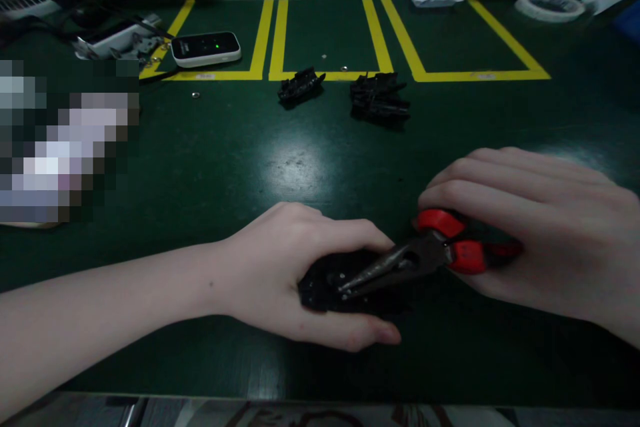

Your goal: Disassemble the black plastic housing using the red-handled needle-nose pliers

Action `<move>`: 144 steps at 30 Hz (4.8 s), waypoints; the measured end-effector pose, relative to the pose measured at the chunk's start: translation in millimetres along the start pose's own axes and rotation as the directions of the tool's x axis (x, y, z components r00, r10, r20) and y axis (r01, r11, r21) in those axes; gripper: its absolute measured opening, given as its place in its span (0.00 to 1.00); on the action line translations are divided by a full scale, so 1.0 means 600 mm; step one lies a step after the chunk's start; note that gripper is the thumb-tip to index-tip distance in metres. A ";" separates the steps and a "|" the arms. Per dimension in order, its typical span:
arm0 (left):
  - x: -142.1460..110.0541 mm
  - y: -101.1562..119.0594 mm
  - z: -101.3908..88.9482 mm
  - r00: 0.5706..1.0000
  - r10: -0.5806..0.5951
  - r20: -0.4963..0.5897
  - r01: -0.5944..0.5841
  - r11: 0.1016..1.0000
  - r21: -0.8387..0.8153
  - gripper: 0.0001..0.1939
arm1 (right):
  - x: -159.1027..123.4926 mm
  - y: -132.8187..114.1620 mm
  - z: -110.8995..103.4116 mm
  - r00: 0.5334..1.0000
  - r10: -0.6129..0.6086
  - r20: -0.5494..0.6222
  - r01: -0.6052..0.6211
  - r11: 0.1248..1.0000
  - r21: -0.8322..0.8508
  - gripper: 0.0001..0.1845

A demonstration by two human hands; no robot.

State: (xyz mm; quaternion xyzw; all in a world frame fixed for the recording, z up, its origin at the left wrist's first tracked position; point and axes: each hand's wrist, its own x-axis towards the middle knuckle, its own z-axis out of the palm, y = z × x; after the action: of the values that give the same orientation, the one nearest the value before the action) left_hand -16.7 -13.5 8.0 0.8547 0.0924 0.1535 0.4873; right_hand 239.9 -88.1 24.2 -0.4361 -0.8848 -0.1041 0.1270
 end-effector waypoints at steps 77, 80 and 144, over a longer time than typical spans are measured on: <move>0.008 -0.009 -0.003 0.961 -0.221 -0.165 0.236 0.968 0.079 0.22 | -0.031 0.024 0.024 0.994 -0.004 -0.111 -0.015 0.985 -0.173 0.13; 0.009 -0.004 -0.003 0.953 -0.244 -0.179 0.257 0.965 0.055 0.20 | -0.025 0.015 0.017 0.994 0.030 -0.105 -0.049 0.980 -0.192 0.12; 0.000 -0.022 0.006 0.896 0.233 -0.379 -0.170 0.966 0.193 0.31 | -0.008 0.008 -0.011 0.979 0.150 -0.141 -0.164 0.982 -0.095 0.09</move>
State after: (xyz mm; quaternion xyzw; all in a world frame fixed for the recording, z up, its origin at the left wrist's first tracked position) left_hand -15.6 -9.9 -4.9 0.8456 0.1119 0.3663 0.3717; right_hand 247.2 -90.6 29.2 -0.5029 -0.8303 -0.1696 0.1703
